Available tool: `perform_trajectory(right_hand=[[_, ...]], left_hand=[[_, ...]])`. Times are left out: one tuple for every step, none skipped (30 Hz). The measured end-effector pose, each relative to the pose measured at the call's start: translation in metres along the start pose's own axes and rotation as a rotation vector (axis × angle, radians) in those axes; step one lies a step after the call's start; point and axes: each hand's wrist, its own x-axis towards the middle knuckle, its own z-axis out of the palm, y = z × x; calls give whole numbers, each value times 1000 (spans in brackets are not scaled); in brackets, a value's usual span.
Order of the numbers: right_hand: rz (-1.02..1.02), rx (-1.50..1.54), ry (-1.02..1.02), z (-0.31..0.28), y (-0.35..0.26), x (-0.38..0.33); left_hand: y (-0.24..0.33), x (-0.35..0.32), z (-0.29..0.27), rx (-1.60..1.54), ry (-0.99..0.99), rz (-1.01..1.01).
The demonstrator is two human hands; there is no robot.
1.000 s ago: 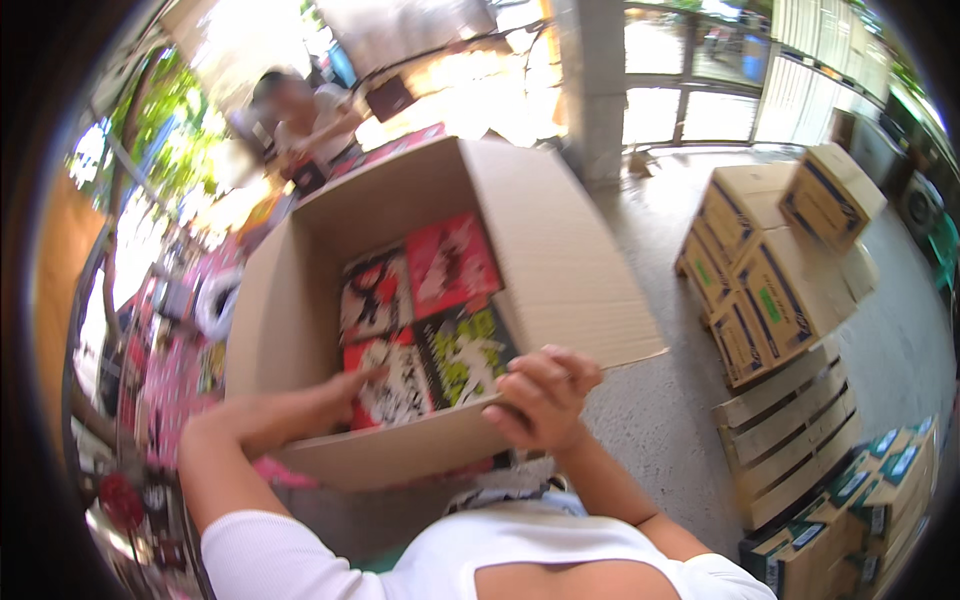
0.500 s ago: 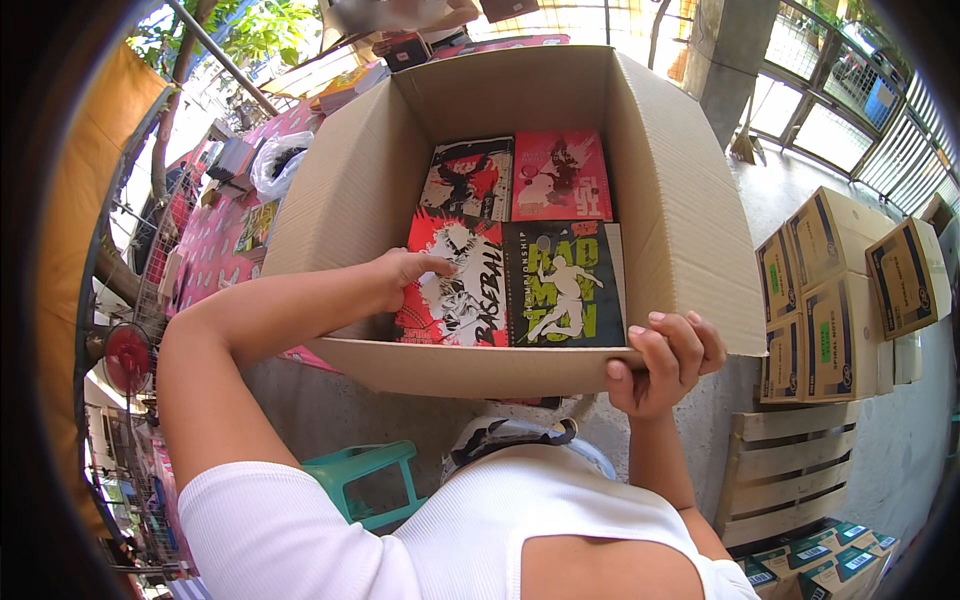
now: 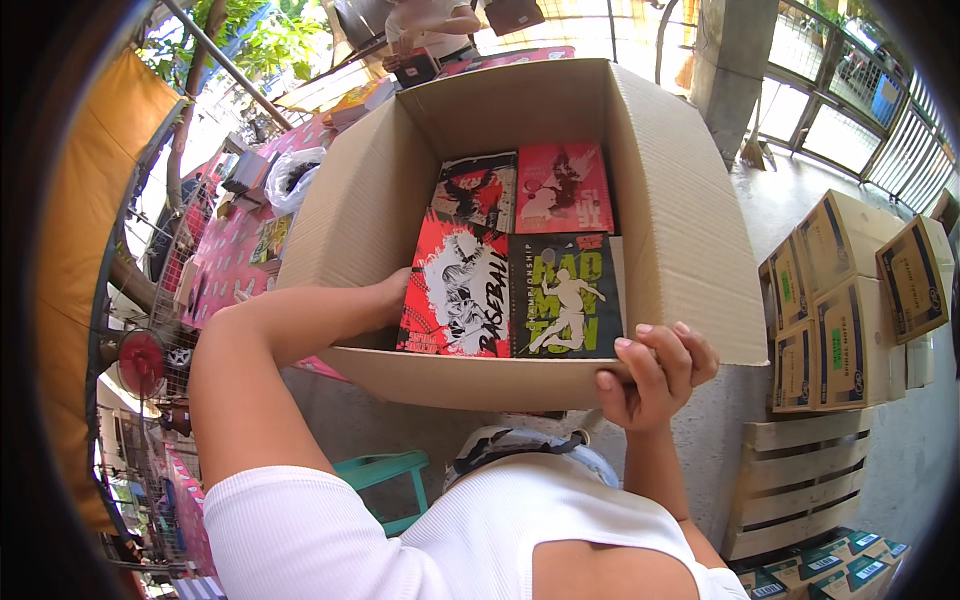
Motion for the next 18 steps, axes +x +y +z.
perform_trajectory(right_hand=[[5,3,1,0,1,1],[2,-1,4,0,1,2],[-2,-2,6,0,1,3],[2,6,5,0,1,3],[2,8,8,0,0,3],[3,7,8,0,0,3],[6,15,3,-1,0,3],[7,9,-7,-2,0,2],[6,4,-16,-3,0,2],[6,14,-21,-3,0,2],[10,15,-25,-4,0,2],[15,14,-34,-4,0,1],[17,23,-43,-4,0,1],[9,12,-40,-4,0,1],[4,2,-33,-4,1,2],[10,11,-38,-4,1,2],[7,11,-43,-5,2,2],[6,8,-48,-5,1,1]], left_hand=[[-1,-1,4,6,-4,-5],[-1,-2,8,14,-3,-9],[-2,-5,8,15,-3,-10],[-3,-8,8,14,0,-13],[-2,-10,8,15,4,-11],[-1,-12,8,14,5,-13],[0,-14,8,15,6,-14],[2,-16,7,19,9,-14],[2,-18,8,16,8,-11],[2,-19,9,12,10,-10],[2,-20,11,4,17,-6],[2,-21,11,7,12,-5],[1,-21,14,0,16,1],[1,-20,16,-3,16,4],[2,-20,17,-3,21,7],[3,-20,18,-7,26,9],[2,-21,18,-13,33,10],[1,-20,18,-18,40,10]])
